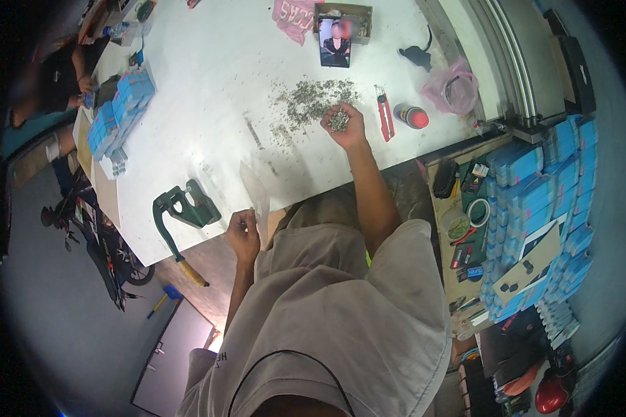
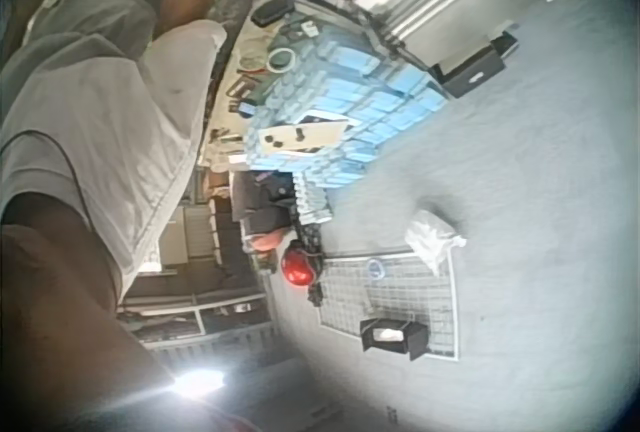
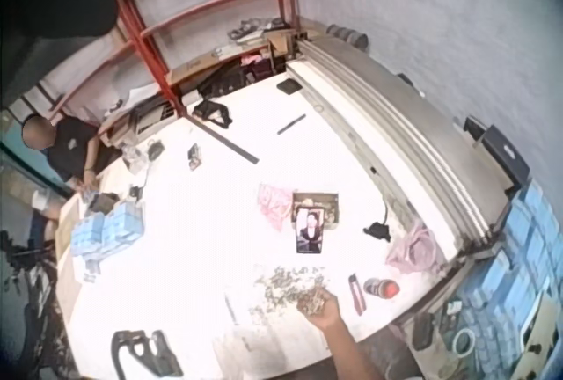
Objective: The person sorts small metal fasteners on a white table, using a utility knife to scrape and gather them into a pile. They then transfer the fasteners into a small plastic bag.
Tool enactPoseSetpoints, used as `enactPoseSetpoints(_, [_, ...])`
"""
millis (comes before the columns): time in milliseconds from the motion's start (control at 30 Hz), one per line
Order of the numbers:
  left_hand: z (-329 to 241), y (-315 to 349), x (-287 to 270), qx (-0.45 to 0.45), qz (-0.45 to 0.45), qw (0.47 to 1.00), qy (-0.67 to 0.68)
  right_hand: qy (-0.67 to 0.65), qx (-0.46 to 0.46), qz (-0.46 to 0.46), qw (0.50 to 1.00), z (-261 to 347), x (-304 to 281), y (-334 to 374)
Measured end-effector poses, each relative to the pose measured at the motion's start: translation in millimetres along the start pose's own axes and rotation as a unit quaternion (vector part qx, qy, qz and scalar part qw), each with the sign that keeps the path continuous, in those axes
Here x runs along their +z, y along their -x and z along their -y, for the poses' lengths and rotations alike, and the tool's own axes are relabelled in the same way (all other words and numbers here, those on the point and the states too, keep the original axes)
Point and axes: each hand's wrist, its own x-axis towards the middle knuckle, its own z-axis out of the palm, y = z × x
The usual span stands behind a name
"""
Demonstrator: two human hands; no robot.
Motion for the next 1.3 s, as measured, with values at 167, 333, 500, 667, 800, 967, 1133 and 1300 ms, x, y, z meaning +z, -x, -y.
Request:
enactPoseSetpoints(167, [-13, -3, 10, 0.004, -0.008, 1.000, 0.006, 0.040, 0.012, -0.002, 0.999, 5, 7, 2])
enactPoseSetpoints(333, [-23, -13, 23, 0.051, -0.030, 0.998, 0.008, 0.142, 0.006, 0.024, 0.990, 11, 5, 3])
enactPoseSetpoints(500, [-30, -31, 33, 0.008, 0.042, 0.998, -0.037, 0.198, -0.026, -0.045, 0.979, 8, 11, 10])
enactPoseSetpoints(667, [-40, -47, 44, 0.065, 0.023, 0.998, 0.010, 0.164, -0.032, -0.026, 0.986, 10, 20, 22])
enactPoseSetpoints(800, [-55, -51, 40, 0.096, 0.046, 0.994, -0.030, 0.178, -0.058, 0.027, 0.982, 16, 38, 41])
enactPoseSetpoints(967, [-69, -50, 38, 0.058, 0.020, 0.997, -0.050, 0.176, -0.042, 0.022, 0.983, 16, 51, 47])
enactPoseSetpoints(1133, [-73, -55, 38, 0.045, 0.010, 0.998, -0.046, 0.201, 0.020, -0.029, 0.979, 12, 42, 44])
enactPoseSetpoints(1300, [-68, -60, 45, 0.060, -0.001, 0.998, -0.029, 0.082, 0.080, -0.090, 0.989, 5, 24, 42])
